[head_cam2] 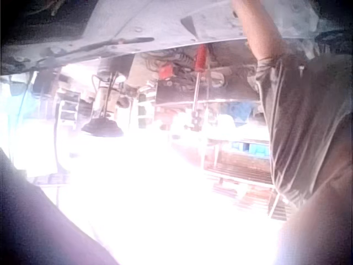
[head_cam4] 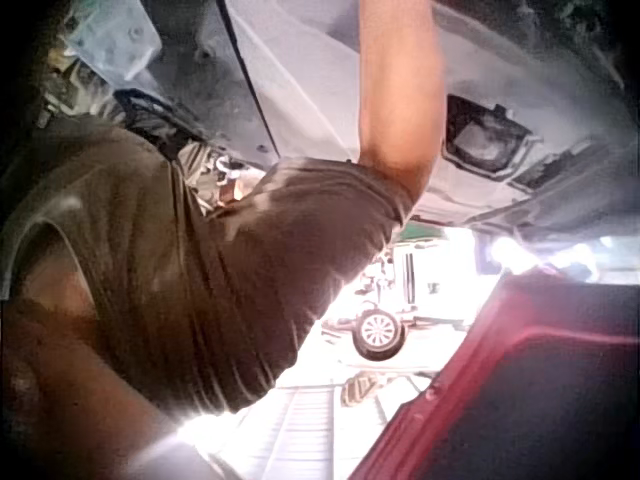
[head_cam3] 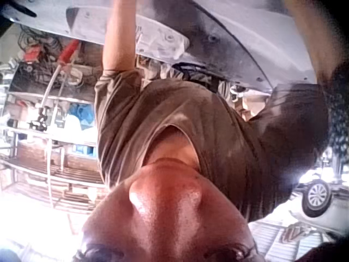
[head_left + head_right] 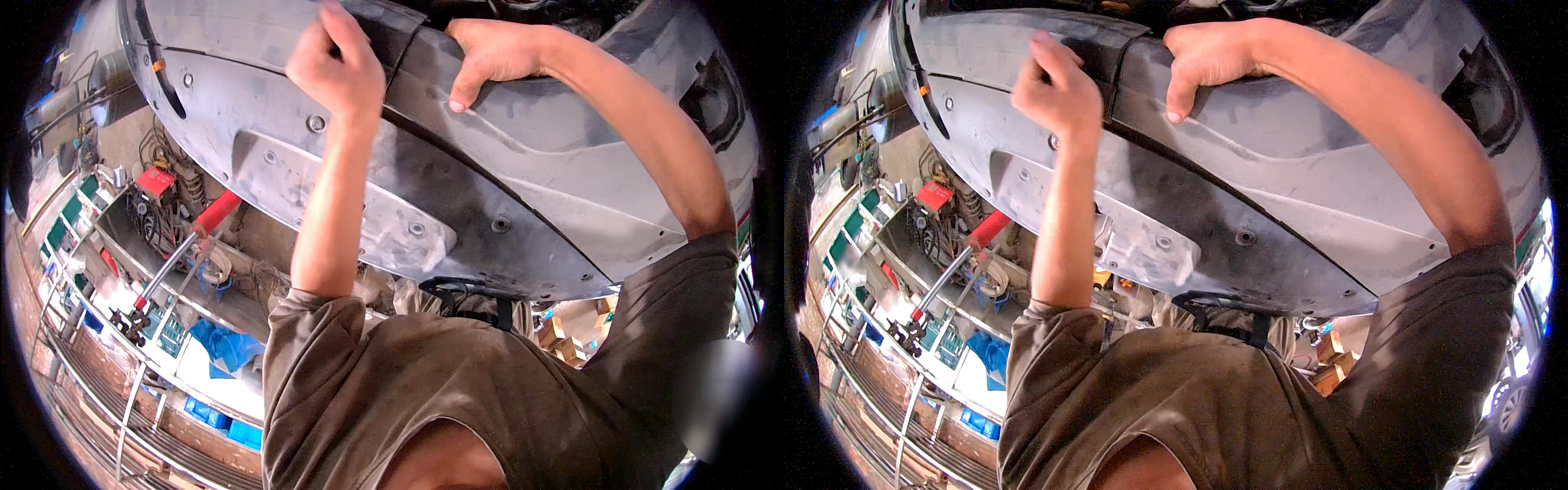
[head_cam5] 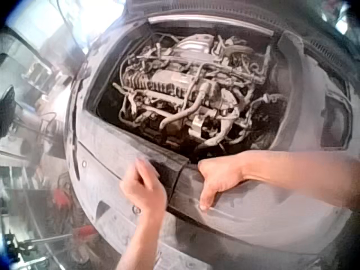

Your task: The person installs a large plastic engine cover onto a red car with the hood open. They align the cover, press it into place, and then use a ratchet to tighten several bolts around the perimeter to secure it.

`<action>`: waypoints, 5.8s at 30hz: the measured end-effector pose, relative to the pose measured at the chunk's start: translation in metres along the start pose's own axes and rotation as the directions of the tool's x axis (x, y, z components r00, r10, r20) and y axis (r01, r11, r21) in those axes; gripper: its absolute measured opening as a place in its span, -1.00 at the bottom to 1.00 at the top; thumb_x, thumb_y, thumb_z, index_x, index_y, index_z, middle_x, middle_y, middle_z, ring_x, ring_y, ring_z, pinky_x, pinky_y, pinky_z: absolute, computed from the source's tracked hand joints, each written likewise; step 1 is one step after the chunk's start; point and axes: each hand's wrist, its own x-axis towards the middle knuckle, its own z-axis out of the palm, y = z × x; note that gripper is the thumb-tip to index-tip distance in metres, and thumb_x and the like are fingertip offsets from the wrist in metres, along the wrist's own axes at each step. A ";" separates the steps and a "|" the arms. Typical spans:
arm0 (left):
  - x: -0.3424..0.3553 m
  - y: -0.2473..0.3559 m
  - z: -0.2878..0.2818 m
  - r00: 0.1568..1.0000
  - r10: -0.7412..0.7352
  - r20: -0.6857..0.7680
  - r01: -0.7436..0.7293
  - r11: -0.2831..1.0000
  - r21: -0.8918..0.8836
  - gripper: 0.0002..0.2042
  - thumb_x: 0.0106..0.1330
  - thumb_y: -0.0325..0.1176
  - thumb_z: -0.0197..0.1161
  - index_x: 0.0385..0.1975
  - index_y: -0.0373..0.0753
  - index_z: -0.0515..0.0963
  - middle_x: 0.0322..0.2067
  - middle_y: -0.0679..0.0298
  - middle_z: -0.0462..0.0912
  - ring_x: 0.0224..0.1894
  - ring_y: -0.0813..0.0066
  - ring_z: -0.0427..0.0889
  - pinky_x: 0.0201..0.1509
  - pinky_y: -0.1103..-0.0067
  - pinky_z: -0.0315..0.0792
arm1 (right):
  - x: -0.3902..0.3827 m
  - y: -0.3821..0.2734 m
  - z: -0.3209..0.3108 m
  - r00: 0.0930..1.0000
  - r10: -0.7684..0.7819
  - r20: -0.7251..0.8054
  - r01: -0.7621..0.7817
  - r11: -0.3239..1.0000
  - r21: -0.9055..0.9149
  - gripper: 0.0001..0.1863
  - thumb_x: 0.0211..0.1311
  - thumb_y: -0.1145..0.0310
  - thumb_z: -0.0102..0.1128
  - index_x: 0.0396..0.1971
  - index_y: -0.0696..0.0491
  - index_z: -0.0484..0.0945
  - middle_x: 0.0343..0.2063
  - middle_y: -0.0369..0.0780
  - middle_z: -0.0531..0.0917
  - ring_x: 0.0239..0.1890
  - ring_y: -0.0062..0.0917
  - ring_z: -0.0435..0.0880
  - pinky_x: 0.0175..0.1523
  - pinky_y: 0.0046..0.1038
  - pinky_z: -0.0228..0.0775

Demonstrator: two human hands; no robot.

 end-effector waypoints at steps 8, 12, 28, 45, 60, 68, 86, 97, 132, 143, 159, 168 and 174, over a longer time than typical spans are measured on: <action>0.011 0.006 0.006 0.846 0.481 0.229 -0.518 0.844 0.141 -0.66 0.18 -0.54 0.23 -0.78 -0.26 0.26 -0.76 0.17 0.23 -0.73 0.18 0.26 -0.66 0.37 0.12 | 0.001 0.006 0.004 0.989 -0.051 -0.140 0.022 0.979 -0.204 -0.12 -0.36 0.18 0.54 -0.01 0.41 0.40 -0.15 0.05 0.61 -0.12 -0.29 0.62 0.00 -0.41 0.44; 0.006 0.001 0.006 0.852 0.476 0.219 -0.514 0.840 0.174 -0.65 0.17 -0.51 0.26 -0.78 -0.25 0.25 -0.74 0.17 0.24 -0.71 0.19 0.29 -0.64 0.36 0.14 | 0.008 0.011 0.016 0.942 -0.138 -0.305 0.032 0.944 -0.327 -0.39 -0.30 0.06 0.46 -0.44 0.38 0.60 -0.44 0.08 0.66 -0.35 -0.23 0.67 -0.18 -0.32 0.49; 0.008 0.008 0.007 0.879 0.439 0.187 -0.471 0.861 0.191 -0.79 0.20 -0.39 0.29 -0.65 -0.21 0.48 -0.63 0.21 0.46 -0.58 0.20 0.47 -0.54 0.39 0.34 | -0.015 -0.014 0.058 0.752 -0.222 -0.621 -0.251 0.775 -0.580 -0.15 -0.11 -0.23 0.37 -0.19 0.35 0.44 -0.13 0.13 0.57 -0.02 -0.17 0.60 -0.04 -0.28 0.55; 0.014 0.013 0.003 0.650 0.664 0.370 -0.737 0.670 0.091 -0.71 0.20 -0.31 0.29 -0.73 -0.14 0.41 -0.64 0.31 0.44 -0.58 0.28 0.51 -0.58 0.37 0.37 | -0.026 -0.021 0.054 0.781 -0.248 -0.573 -0.118 0.843 -0.525 -0.30 -0.32 -0.17 0.46 -0.39 0.22 0.62 -0.31 0.00 0.68 -0.23 -0.17 0.67 -0.12 -0.24 0.53; 0.042 0.027 0.023 0.112 0.702 0.704 -0.883 0.394 -0.253 -0.68 0.27 -0.25 0.23 -0.72 -0.15 0.41 -0.60 0.28 0.46 -0.52 0.25 0.54 -0.51 0.40 0.42 | -0.280 0.224 0.220 -0.363 -0.138 -0.921 -0.517 0.852 0.076 -0.42 0.11 0.13 0.33 0.05 0.17 0.47 0.17 0.11 0.36 0.26 -0.05 0.27 0.33 -0.06 0.03; 0.041 0.034 0.034 0.147 0.626 0.766 -0.850 0.475 -0.225 -0.64 0.28 -0.25 0.23 -0.77 -0.19 0.40 -0.71 0.12 0.44 -0.64 0.12 0.48 -0.60 0.33 0.33 | -0.383 0.330 0.218 -0.565 0.186 -0.804 -0.269 0.879 0.393 -0.45 0.19 0.10 0.26 0.03 0.22 0.47 0.04 0.03 0.50 0.16 -0.14 0.42 0.28 -0.28 0.20; 0.039 0.055 0.036 0.314 0.508 0.802 -0.728 0.671 -0.140 -0.67 0.14 -0.38 0.33 -0.79 -0.25 0.37 -0.72 0.19 0.38 -0.62 0.15 0.45 -0.58 0.33 0.31 | -0.183 0.078 -0.075 -0.116 -0.320 -0.940 -0.358 0.897 -0.261 -0.20 0.16 -0.08 0.17 0.22 0.23 0.27 0.33 0.05 0.15 0.43 -0.07 -0.02 0.39 0.02 -0.03; 0.041 0.056 0.038 0.311 0.448 0.839 -0.681 0.720 -0.132 -0.68 0.15 -0.42 0.30 -0.79 -0.26 0.37 -0.73 0.18 0.37 -0.65 0.14 0.44 -0.58 0.36 0.29 | -0.161 0.075 -0.032 -0.165 -0.034 -0.986 -0.296 0.955 0.017 0.13 -0.21 0.10 0.51 0.36 0.06 0.00 0.38 0.10 -0.09 0.32 0.01 0.18 0.21 -0.02 0.28; 0.042 0.055 0.030 0.286 0.477 0.831 -0.704 0.693 -0.156 -0.68 0.18 -0.34 0.27 -0.78 -0.24 0.40 -0.72 0.20 0.43 -0.59 0.14 0.50 -0.53 0.33 0.36 | -0.162 0.057 -0.016 -0.074 0.052 -0.996 -0.450 0.889 0.079 0.12 -0.11 -0.02 0.43 0.38 0.11 -0.03 0.31 0.25 0.02 0.19 0.01 0.33 0.17 -0.12 0.33; 0.043 0.054 0.033 0.312 0.465 0.829 -0.707 0.696 -0.125 -0.69 0.15 -0.35 0.28 -0.79 -0.21 0.39 -0.71 0.22 0.42 -0.60 0.19 0.49 -0.55 0.35 0.35 | -0.323 0.201 -0.145 -0.251 -0.072 -0.965 -0.639 0.762 0.110 -0.16 0.13 -0.22 0.15 0.28 0.04 0.26 0.34 -0.03 0.18 0.39 -0.12 0.10 0.43 -0.21 -0.01; 0.042 0.059 0.038 0.311 0.492 0.813 -0.691 0.705 -0.162 -0.69 0.09 -0.48 0.31 -0.79 -0.23 0.31 -0.73 0.21 0.35 -0.64 0.17 0.41 -0.58 0.38 0.29 | -0.332 0.193 -0.189 0.051 0.332 -0.942 -0.764 0.620 0.177 0.33 -0.20 -0.02 0.49 0.44 -0.04 -0.32 0.43 0.02 -0.23 0.41 0.17 -0.14 0.28 0.25 0.09; 0.043 0.051 0.038 0.335 0.485 0.808 -0.687 0.713 -0.143 -0.71 0.11 -0.42 0.30 -0.78 -0.23 0.36 -0.71 0.22 0.39 -0.64 0.16 0.45 -0.57 0.38 0.31 | -0.319 0.167 -0.170 0.094 0.162 -0.982 -0.889 0.459 -0.010 -0.04 -0.09 0.31 0.28 0.31 0.36 0.02 0.25 0.32 0.17 0.10 0.02 0.52 0.10 -0.22 0.48; 0.045 0.050 0.036 0.343 0.502 0.794 -0.665 0.727 -0.172 -0.69 0.11 -0.41 0.31 -0.79 -0.21 0.35 -0.72 0.23 0.38 -0.64 0.19 0.45 -0.57 0.38 0.32 | -0.320 0.151 -0.160 0.178 0.171 -0.969 -0.909 0.405 -0.096 -0.50 -0.08 0.36 0.24 -0.07 0.29 0.52 0.02 0.27 0.47 0.00 -0.05 0.60 0.03 -0.22 0.53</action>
